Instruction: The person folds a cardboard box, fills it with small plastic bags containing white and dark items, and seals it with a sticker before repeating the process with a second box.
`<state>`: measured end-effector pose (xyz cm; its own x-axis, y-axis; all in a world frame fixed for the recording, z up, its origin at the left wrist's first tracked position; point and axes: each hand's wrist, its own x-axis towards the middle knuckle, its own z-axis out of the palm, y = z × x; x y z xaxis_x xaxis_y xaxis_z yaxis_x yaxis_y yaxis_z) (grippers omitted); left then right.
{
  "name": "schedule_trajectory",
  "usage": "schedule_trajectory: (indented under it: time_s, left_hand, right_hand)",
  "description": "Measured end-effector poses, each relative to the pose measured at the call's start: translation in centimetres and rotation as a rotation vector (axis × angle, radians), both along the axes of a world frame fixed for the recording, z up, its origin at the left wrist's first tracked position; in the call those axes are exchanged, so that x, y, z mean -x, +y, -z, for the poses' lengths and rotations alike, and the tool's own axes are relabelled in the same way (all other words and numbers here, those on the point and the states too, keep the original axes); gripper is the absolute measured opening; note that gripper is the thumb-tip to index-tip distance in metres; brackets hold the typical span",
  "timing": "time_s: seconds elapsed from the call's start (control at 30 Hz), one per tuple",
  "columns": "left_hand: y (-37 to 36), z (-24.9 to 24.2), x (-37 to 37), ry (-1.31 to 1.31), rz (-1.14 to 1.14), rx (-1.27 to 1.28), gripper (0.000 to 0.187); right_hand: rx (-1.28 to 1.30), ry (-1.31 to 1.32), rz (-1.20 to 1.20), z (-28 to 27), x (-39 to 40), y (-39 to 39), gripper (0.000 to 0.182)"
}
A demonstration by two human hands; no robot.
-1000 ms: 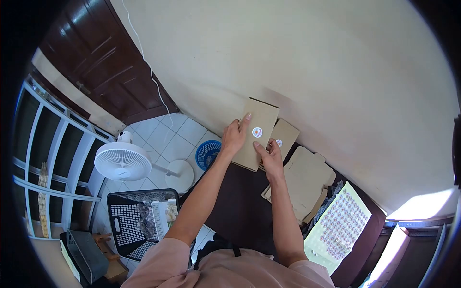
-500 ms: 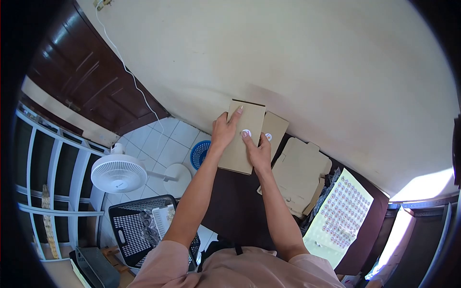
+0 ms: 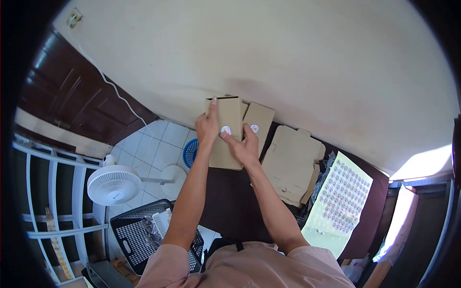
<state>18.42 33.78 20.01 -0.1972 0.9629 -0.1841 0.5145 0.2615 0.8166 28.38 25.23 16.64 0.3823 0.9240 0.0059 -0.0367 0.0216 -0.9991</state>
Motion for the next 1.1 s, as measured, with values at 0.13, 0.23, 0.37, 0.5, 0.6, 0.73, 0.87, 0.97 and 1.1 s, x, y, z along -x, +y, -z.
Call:
schedule_trajectory:
  time_s: [0.13, 0.23, 0.37, 0.5, 0.6, 0.73, 0.87, 0.97, 1.1]
  left_hand:
    - [0.3, 0.5, -0.2, 0.061, -0.006, -0.036, 0.087]
    - [0.4, 0.4, -0.8, 0.083, 0.035, -0.075, 0.087]
    - [1.9, 1.1, -1.5, 0.086, 0.109, -0.030, 0.087]
    - [3.8, 2.1, -2.1, 0.139, 0.129, 0.012, 0.086]
    - [6.4, 3.9, -1.4, 0.248, 0.152, -0.023, 0.088]
    - [7.9, 3.6, -1.5, 0.434, 0.226, 0.104, 0.088]
    - [8.3, 4.1, -2.5, 0.477, 0.250, 0.133, 0.087]
    - [8.2, 6.4, -2.6, 0.514, 0.210, -0.001, 0.082]
    - [7.8, 5.4, -2.5, 0.502, 0.253, 0.080, 0.071]
  right_hand:
    - [0.096, -0.074, -0.031, -0.5, -0.1, -0.2, 0.045]
    - [0.121, 0.084, -0.019, -0.2, -0.2, 0.2, 0.046]
    - [0.176, 0.232, -0.019, 1.9, -0.7, 1.8, 0.047]
    - [0.252, 0.048, 0.047, 1.1, -1.7, 1.7, 0.045]
    - [0.267, -0.102, 0.160, 3.3, -4.5, -0.2, 0.044]
    - [0.334, -0.122, 0.305, 4.4, -11.4, -6.5, 0.037]
    - [0.538, -0.647, 0.444, 5.9, -16.9, -12.6, 0.032]
    - [0.745, -0.784, 0.469, 8.1, -19.3, -16.4, 0.034]
    - [0.900, -0.862, 0.424, 9.9, -19.8, -19.4, 0.039]
